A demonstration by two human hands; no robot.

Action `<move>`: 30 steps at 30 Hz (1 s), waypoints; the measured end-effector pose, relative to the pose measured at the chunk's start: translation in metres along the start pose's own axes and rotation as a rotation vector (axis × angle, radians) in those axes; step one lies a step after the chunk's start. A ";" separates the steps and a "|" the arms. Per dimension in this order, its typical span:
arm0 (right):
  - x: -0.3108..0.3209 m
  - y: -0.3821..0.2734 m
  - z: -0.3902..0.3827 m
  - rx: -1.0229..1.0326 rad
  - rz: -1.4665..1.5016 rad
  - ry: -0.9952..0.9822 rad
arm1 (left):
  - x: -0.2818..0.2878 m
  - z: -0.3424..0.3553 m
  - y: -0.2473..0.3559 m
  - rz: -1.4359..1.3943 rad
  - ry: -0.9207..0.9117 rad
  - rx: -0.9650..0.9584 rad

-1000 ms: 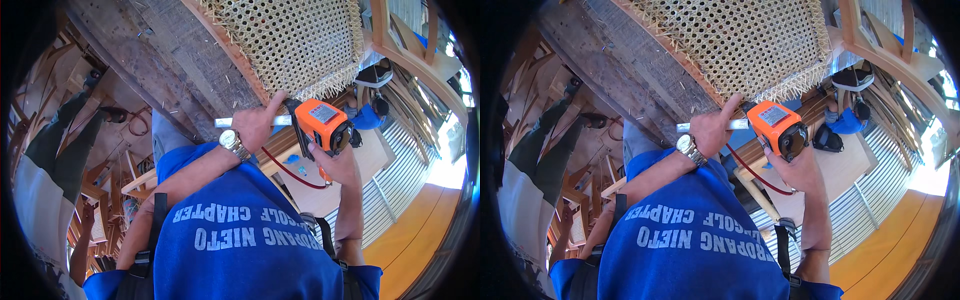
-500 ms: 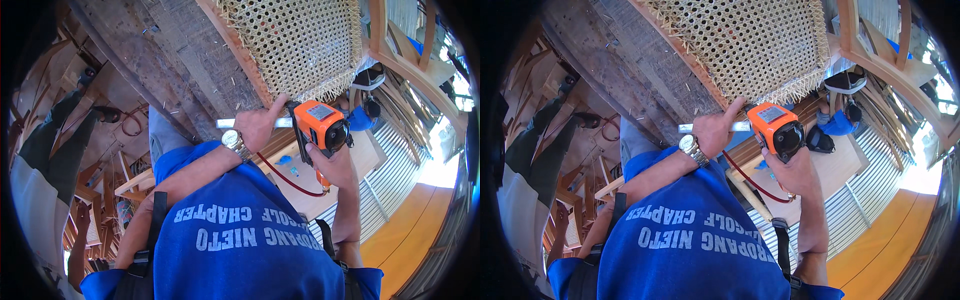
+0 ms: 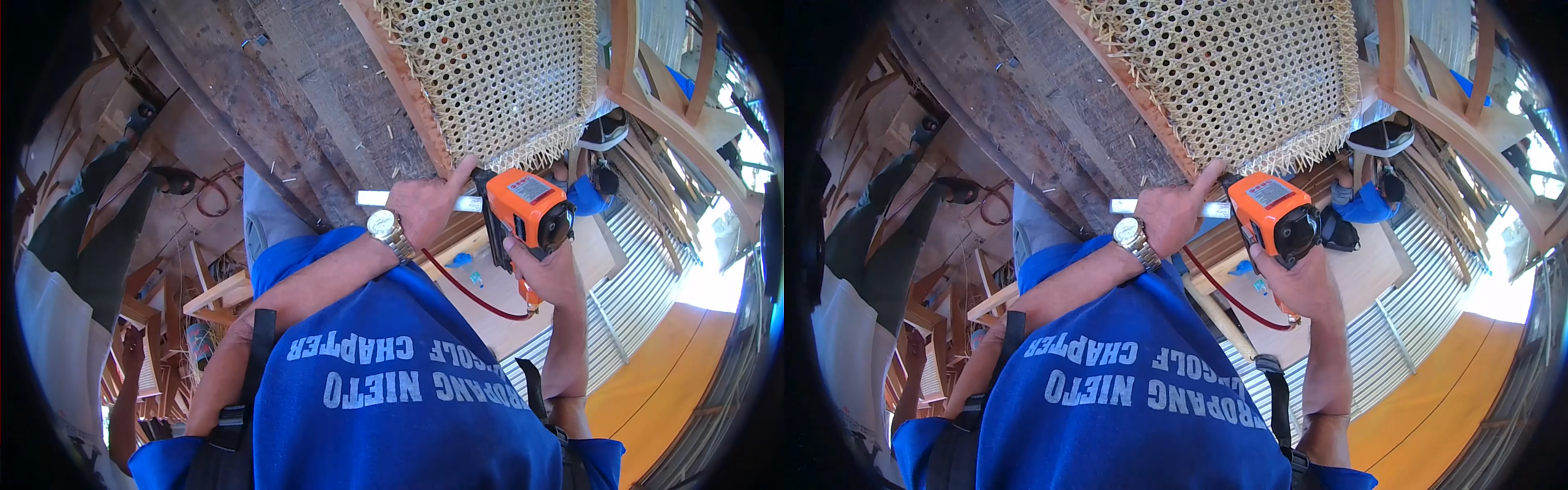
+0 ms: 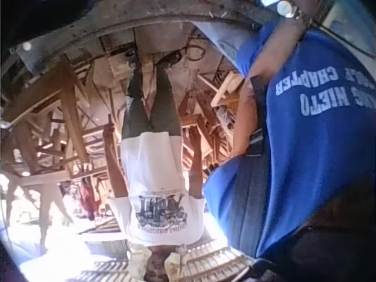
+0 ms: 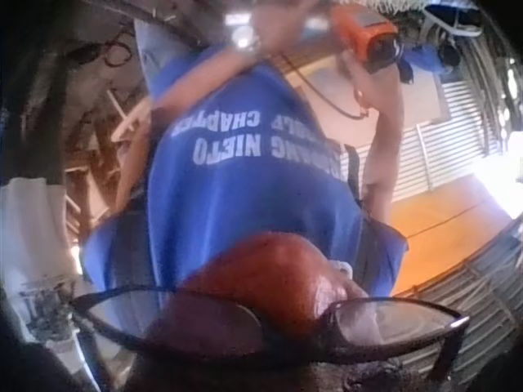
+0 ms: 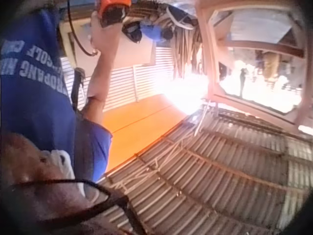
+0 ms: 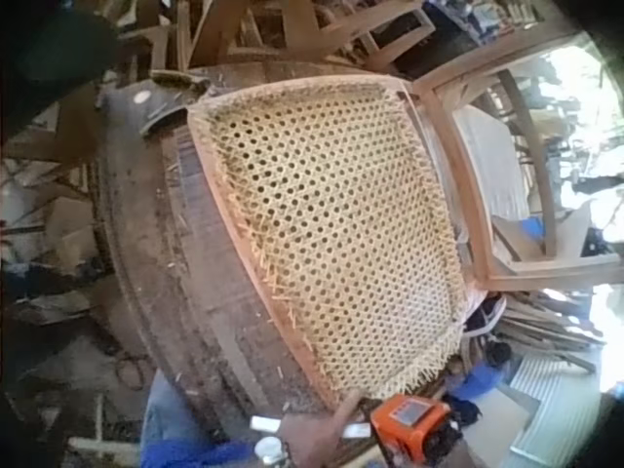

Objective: Attaching cane webbing to a chair frame using a staple gun, hammer, and chisel.

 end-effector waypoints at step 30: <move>0.001 0.014 -0.028 -0.031 0.135 0.157 | -0.002 -0.001 0.000 0.000 0.044 -0.016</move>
Point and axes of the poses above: each hand's wrist, its own z-axis towards the middle knuckle, its own x-axis out of the back of the hand, y = z × x, the point moved 3 cm from there along z, towards the middle knuckle, and after that the axes turned 3 degrees about -z, right-handed, at the moved point
